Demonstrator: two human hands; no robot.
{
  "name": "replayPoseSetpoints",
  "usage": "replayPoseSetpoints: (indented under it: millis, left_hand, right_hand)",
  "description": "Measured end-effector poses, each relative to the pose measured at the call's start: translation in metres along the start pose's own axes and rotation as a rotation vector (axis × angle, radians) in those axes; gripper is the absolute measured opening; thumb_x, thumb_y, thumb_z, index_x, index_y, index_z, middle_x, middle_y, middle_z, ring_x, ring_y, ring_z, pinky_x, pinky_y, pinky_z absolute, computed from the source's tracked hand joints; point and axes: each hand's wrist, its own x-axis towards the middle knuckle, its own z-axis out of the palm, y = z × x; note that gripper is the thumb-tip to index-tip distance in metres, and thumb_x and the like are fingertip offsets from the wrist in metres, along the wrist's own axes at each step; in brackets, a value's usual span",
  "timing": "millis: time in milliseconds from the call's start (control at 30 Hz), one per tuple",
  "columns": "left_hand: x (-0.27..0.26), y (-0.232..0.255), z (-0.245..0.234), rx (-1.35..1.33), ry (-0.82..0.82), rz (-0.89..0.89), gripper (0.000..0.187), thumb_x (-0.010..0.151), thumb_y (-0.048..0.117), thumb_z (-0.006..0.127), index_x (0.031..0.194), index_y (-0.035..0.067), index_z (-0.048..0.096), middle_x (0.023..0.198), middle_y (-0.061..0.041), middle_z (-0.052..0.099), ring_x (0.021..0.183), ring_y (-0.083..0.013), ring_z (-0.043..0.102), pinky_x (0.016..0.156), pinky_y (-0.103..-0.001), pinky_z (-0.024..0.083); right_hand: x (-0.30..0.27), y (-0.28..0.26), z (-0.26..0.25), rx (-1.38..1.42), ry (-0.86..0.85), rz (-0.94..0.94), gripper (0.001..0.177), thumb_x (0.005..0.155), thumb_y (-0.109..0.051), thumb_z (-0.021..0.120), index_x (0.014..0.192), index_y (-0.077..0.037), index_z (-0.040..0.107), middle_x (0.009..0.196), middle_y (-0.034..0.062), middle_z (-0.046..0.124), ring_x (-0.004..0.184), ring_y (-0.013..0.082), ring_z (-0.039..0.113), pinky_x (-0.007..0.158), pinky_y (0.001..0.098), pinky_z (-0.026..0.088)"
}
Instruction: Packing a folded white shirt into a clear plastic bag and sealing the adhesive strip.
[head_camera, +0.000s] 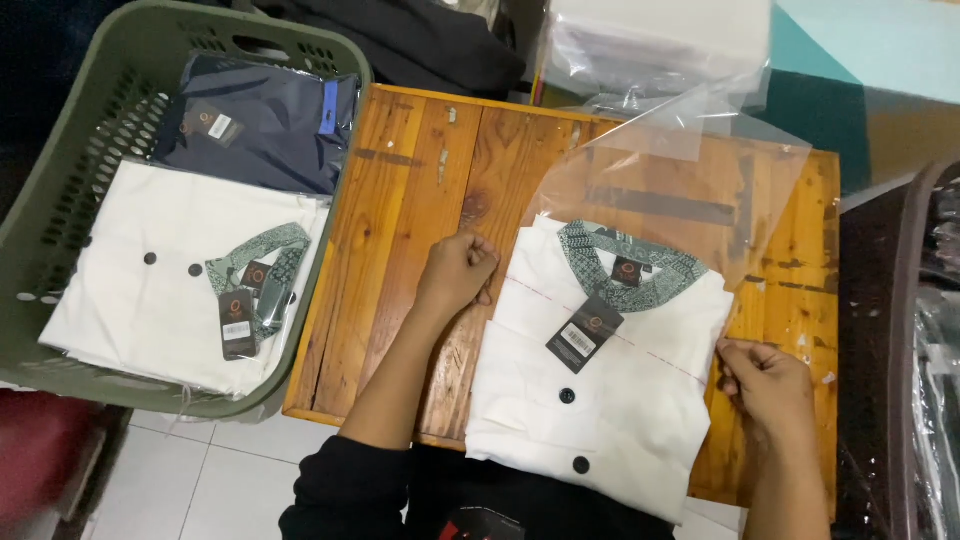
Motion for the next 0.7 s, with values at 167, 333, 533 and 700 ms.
replayPoseSetpoints:
  millis: [167,333,533,700]
  left_hand:
    - [0.003,0.004,0.006,0.010,-0.076,0.016,0.040,0.102,0.022,0.064,0.066,0.005,0.062,0.056,-0.007,0.067,0.042,-0.0180,0.066,0.044,-0.026,0.052]
    - [0.027,-0.011,0.013,-0.093,-0.193,-0.064,0.021,0.096,0.019,0.070,0.082,0.005,0.063,0.065,-0.008,0.067,0.045,-0.0152,0.058,0.046,-0.027,0.048]
    - [0.026,-0.025,-0.005,-0.226,-0.249,-0.111,0.030,0.089,0.018,0.080,0.071,0.006,0.060,0.064,-0.010,0.064,0.042,-0.0107,0.042,0.039,-0.026,0.031]
    - [0.002,-0.033,-0.014,-0.172,-0.269,-0.192,0.025,0.089,0.018,0.081,0.078,-0.002,0.073,0.061,-0.008,0.058,0.048,-0.0123,0.043,0.043,-0.026,0.032]
  right_hand:
    - [0.006,0.003,-0.007,0.024,-0.039,-0.005,0.013,0.099,-0.010,0.068,0.107,0.000,0.073,0.067,0.0059,0.052,0.049,0.0134,0.042,0.042,0.0235,0.029]
    - [0.017,0.009,-0.012,0.009,-0.080,-0.005,0.013,0.100,-0.011,0.066,0.107,-0.001,0.072,0.063,0.0056,0.049,0.045,0.0135,0.041,0.034,0.0248,0.020]
    - [0.014,0.003,-0.012,-0.027,-0.103,-0.005,0.014,0.102,-0.011,0.065,0.108,-0.001,0.072,0.068,0.0086,0.054,0.049,0.0182,0.048,0.040,0.0290,0.030]
    - [-0.005,-0.040,-0.009,-0.422,-0.093,-0.057,0.025,0.106,-0.025,0.065,0.108,-0.003,0.077,0.061,0.0126,0.062,0.056,0.0205,0.056,0.056,0.0330,0.044]
